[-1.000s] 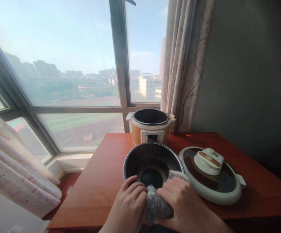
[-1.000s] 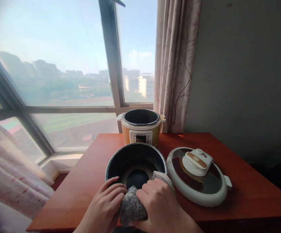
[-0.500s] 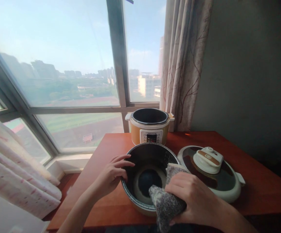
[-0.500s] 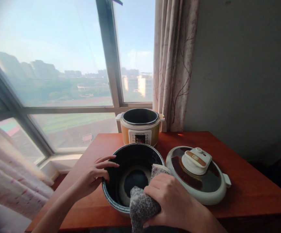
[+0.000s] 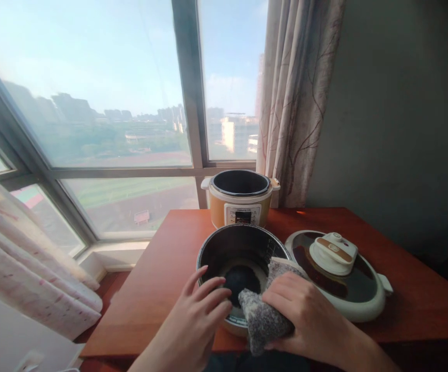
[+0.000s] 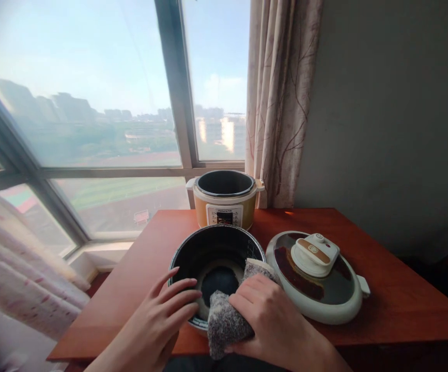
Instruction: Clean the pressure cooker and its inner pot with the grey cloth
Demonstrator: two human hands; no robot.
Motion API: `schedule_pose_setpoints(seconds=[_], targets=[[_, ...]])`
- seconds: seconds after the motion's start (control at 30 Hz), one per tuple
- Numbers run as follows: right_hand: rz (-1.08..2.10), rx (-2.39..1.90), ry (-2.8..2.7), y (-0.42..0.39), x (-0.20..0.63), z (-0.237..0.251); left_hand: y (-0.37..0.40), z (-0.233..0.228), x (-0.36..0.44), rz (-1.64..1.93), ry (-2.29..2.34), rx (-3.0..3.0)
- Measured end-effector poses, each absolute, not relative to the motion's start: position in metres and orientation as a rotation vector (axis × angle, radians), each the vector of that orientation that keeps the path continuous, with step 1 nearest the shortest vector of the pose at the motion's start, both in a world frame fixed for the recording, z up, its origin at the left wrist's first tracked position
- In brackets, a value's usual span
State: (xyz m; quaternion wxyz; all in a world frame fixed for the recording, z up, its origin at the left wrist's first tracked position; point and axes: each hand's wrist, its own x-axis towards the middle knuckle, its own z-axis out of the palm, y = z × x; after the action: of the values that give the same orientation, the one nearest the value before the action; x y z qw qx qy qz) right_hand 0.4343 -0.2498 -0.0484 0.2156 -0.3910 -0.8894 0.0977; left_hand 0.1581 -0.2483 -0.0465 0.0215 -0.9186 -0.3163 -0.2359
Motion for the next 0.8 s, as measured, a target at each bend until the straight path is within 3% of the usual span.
schedule_pose_setpoints(seconds=[0.27, 0.8], targets=[[0.203, -1.085, -2.415, -0.258, 0.417, -0.055, -0.258, -0.084, 0.198, -1.089, -1.074, -2.766], [0.236, -1.089, -2.678, -0.249, 0.436, -0.037, -0.199, -0.051, 0.143, -1.021, -0.792, -2.786]])
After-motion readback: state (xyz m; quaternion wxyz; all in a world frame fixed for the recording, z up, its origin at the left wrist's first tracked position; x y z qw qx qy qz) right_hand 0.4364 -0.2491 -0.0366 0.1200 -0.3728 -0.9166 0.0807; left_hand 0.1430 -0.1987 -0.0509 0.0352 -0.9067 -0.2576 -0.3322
